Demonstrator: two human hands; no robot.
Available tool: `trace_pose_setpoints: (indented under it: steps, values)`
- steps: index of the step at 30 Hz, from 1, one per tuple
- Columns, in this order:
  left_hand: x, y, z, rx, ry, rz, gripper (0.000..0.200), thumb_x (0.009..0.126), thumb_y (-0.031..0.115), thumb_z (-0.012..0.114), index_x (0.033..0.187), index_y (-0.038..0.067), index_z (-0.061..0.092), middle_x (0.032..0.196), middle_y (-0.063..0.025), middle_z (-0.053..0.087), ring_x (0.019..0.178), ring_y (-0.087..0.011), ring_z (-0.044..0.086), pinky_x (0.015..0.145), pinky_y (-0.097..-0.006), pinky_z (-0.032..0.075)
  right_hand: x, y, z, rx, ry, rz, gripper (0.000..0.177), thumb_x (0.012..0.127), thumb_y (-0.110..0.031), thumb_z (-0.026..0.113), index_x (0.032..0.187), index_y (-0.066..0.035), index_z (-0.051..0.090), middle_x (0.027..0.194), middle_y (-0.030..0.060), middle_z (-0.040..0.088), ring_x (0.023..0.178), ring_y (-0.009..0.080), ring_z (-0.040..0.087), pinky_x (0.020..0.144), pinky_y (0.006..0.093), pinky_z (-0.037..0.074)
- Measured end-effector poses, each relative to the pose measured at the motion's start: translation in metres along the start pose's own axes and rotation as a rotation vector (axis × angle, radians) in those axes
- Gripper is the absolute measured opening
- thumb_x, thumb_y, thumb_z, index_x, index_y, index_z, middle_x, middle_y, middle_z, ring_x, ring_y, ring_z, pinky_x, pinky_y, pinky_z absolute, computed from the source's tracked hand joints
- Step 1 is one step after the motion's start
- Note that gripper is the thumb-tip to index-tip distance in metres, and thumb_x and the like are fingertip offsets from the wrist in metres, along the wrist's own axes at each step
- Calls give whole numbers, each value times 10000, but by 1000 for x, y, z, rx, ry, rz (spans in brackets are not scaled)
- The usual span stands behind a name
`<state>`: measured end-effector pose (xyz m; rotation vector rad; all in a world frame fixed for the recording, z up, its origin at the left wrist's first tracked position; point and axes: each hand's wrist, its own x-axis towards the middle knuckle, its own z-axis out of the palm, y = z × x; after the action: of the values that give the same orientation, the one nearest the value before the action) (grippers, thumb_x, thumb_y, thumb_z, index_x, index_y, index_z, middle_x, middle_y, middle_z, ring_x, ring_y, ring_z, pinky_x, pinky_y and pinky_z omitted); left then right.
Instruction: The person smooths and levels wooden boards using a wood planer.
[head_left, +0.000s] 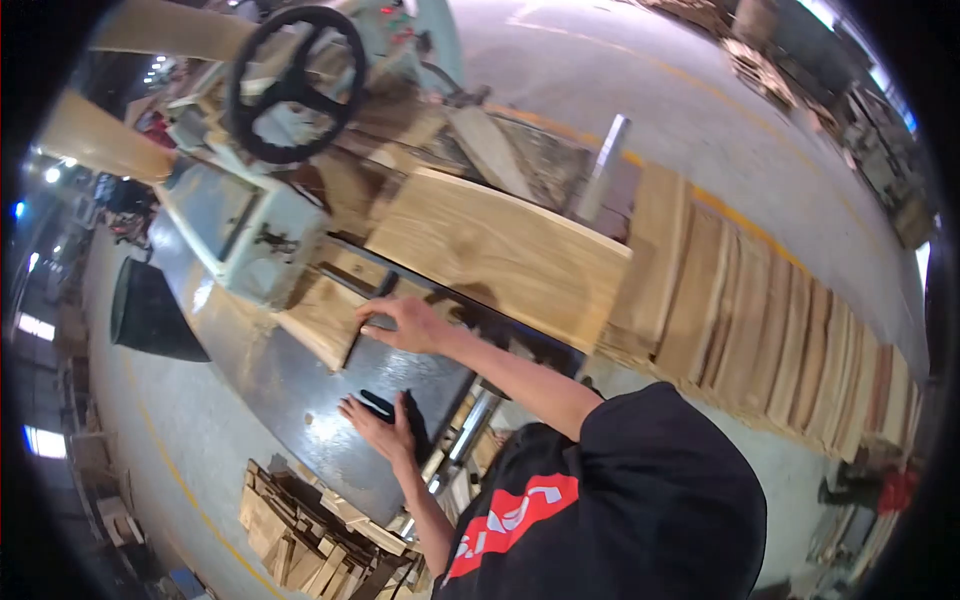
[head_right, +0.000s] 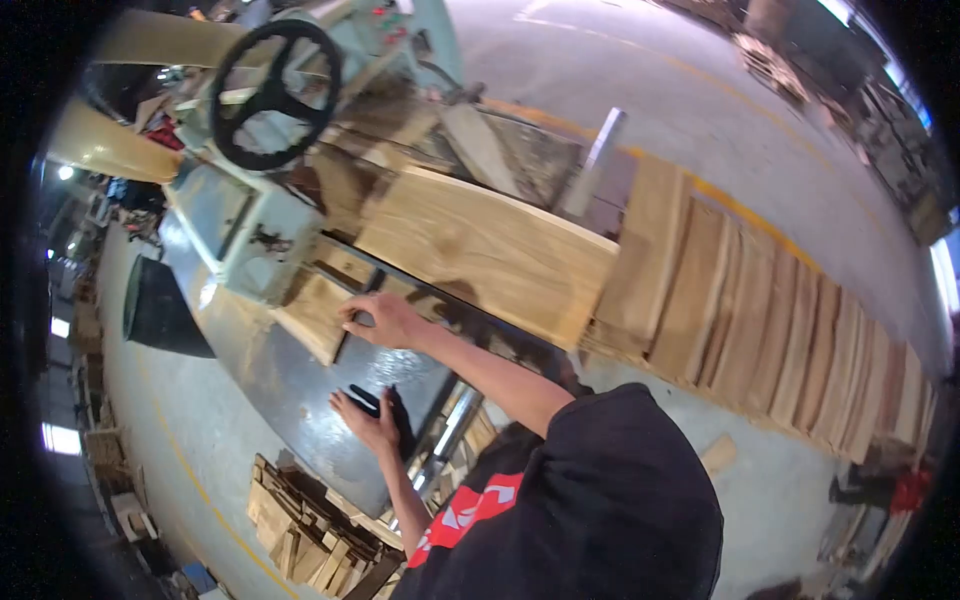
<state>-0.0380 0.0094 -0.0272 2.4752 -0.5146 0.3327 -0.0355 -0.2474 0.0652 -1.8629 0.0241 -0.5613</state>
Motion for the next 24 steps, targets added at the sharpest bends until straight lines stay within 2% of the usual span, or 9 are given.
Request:
trace_pose_setpoints:
  steps: [2,4,6,8,9,11,17,20,24]
  values:
    - [1,1,-2,25,-4,-5,1043,869,470,858,1597,-76,349,1645,-373,328,1582,-507,227,1281,-557,232,-45,-8,-61,-285,95,-83,445,837,-206,829,1245,-64,724,1306,176,715,1232,355,672,1036,459,548]
    - [10,3,1,54,-3,-28,1011,900,494,822,1594,-74,356,1647,-350,347,1582,-497,233,1288,-545,218,-82,16,-108,-698,285,5,494,806,-223,840,1260,-68,719,1344,197,678,1299,387,618,1077,508,508]
    - [13,8,-2,95,-44,-3,993,919,516,793,1594,-70,362,1660,-306,362,1591,-453,243,1299,-529,195,-105,7,-171,-922,385,159,527,813,-294,841,1246,-29,701,1308,211,664,1312,416,566,1129,551,424]
    - [12,11,-5,121,-74,-9,991,921,520,789,1595,-68,363,1663,-291,368,1596,-432,248,1302,-526,187,-134,35,-213,-1200,550,369,718,853,-433,810,1427,-51,608,1380,233,638,1343,440,548,1178,612,344]
    - [12,10,-5,107,-73,-14,992,922,524,786,1597,-66,360,1662,-282,375,1598,-419,251,1303,-529,182,-141,29,-231,-1273,576,478,770,853,-491,811,1441,-43,596,1347,260,653,1314,452,571,1167,623,349]
    - [11,9,-4,101,-54,-16,993,922,523,786,1597,-67,358,1660,-278,380,1594,-423,258,1304,-527,182,-159,39,-259,-1020,524,714,819,830,-543,830,1433,-39,603,1335,249,659,1303,437,579,1146,622,370]
    - [9,11,-5,101,-10,-19,972,924,503,781,1589,-73,368,1653,-262,401,1591,-392,286,1309,-513,187,-153,26,-280,-1010,495,596,755,738,-528,916,1270,-27,728,1239,227,709,1220,416,640,1034,503,503]
    - [8,9,-4,121,-2,-26,943,929,474,781,1593,-59,376,1651,-251,413,1591,-387,290,1311,-502,184,-126,-48,-282,-1070,460,621,666,704,-486,941,1186,-58,774,1167,191,741,1168,385,679,977,469,539]
    - [8,12,-5,110,3,-28,914,933,469,774,1579,-59,400,1644,-249,426,1588,-388,300,1304,-511,195,-102,-140,-272,-976,74,553,518,752,-397,907,1164,-107,787,1090,139,759,1080,337,719,945,474,562]
